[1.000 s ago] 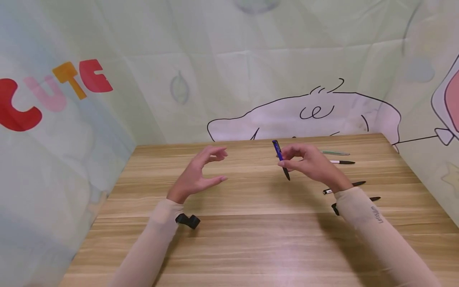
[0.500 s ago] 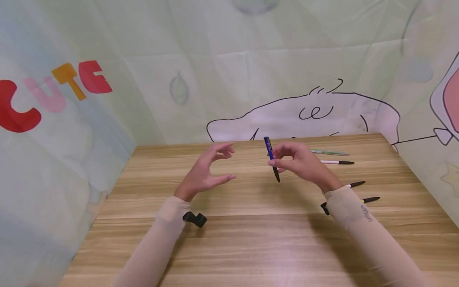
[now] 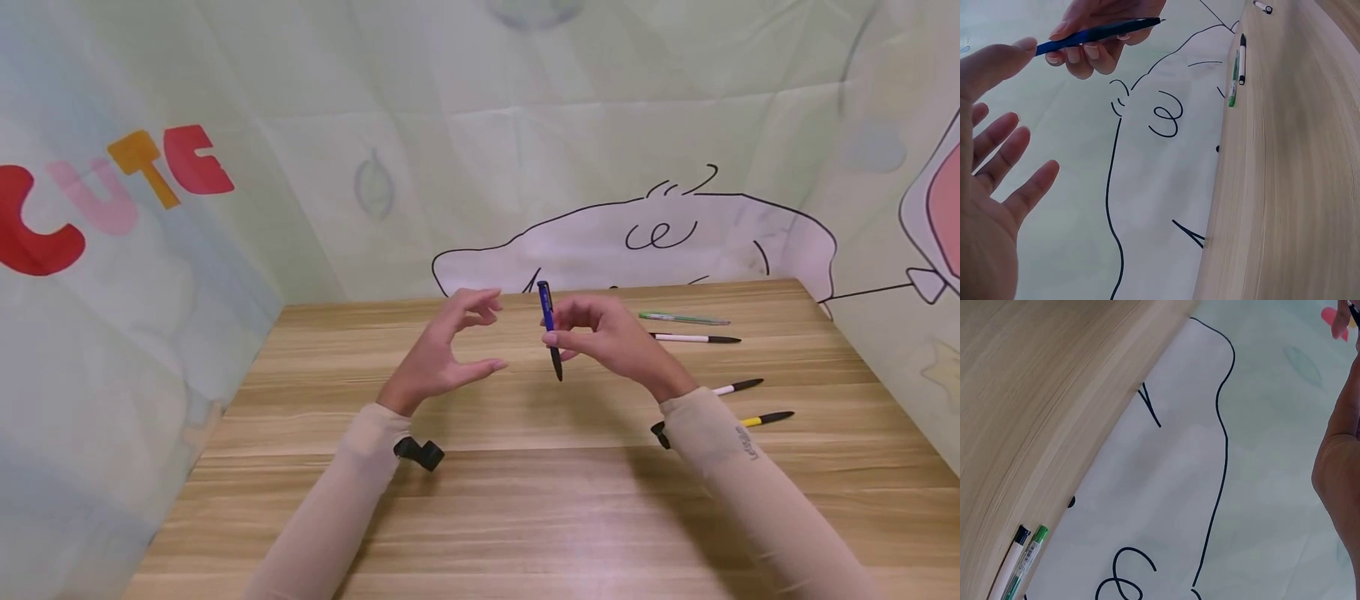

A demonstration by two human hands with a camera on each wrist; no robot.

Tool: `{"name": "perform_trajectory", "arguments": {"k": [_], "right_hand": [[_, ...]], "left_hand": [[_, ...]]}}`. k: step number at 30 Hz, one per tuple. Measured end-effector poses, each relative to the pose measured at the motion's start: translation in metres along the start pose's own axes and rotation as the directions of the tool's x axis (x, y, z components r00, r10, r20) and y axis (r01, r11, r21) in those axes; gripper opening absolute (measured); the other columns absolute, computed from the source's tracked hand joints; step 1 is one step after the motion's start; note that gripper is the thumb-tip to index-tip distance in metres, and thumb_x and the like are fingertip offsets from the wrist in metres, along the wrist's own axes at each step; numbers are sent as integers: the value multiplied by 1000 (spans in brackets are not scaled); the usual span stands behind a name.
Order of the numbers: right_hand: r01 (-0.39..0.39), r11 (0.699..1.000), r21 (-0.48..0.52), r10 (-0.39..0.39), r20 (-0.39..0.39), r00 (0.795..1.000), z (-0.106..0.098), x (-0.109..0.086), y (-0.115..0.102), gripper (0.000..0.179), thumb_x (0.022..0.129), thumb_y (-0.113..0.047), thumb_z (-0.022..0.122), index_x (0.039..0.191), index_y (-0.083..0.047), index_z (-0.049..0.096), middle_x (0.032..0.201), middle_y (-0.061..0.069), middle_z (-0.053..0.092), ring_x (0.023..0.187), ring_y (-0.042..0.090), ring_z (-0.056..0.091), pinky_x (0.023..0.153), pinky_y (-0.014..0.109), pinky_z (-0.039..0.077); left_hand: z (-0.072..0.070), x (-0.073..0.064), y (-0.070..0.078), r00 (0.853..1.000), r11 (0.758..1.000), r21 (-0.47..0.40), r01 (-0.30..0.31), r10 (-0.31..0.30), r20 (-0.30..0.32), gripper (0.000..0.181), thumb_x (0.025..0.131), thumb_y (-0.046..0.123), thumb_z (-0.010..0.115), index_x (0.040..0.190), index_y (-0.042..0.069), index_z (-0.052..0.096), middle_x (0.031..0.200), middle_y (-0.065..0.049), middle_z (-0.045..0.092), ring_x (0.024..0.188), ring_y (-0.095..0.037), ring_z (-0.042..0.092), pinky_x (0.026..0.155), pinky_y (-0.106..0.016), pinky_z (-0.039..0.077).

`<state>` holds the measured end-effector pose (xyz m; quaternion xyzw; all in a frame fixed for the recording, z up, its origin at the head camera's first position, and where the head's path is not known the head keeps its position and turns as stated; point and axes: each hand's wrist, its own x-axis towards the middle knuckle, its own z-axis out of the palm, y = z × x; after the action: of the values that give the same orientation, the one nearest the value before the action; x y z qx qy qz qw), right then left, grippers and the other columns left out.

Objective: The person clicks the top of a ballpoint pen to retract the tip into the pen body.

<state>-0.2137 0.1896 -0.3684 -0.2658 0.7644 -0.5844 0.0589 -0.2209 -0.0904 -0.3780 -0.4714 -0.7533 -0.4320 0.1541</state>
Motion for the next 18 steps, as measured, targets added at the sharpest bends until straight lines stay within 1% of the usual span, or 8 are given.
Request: {"name": "perform_trajectory", "arguments": {"k": [7,15,18], "right_hand": [[10,1000,21,-10,-5,1000,5,4,-1,22,93,-13,75,110,-2,65,101,14,68,88,24,69,73,48,63],[29,998,64,-29,2,1000,12,8,-4,20,94,-11,74,110,-3,65,99,14,69,88,23,69,71,47,63],[34,997,76,-34,4,999,15,9,-6,19,94,-12,74,109,-3,65,98,14,68,87,23,69,71,47,63]], "left_hand": [[4,7,1,1000,1000,-2,-19,19,-3,91,78,14,89,152,6,37,135,-10,51,118,-20,53,106,-31,49],[10,12,1,1000,1000,-6,-26,26,1,95,79,17,89,155,8,33,138,-11,48,121,-20,52,108,-31,48],[12,13,0,999,999,-23,-40,40,-5,96,79,15,89,155,6,32,137,-15,48,120,-21,52,108,-31,48]]}}
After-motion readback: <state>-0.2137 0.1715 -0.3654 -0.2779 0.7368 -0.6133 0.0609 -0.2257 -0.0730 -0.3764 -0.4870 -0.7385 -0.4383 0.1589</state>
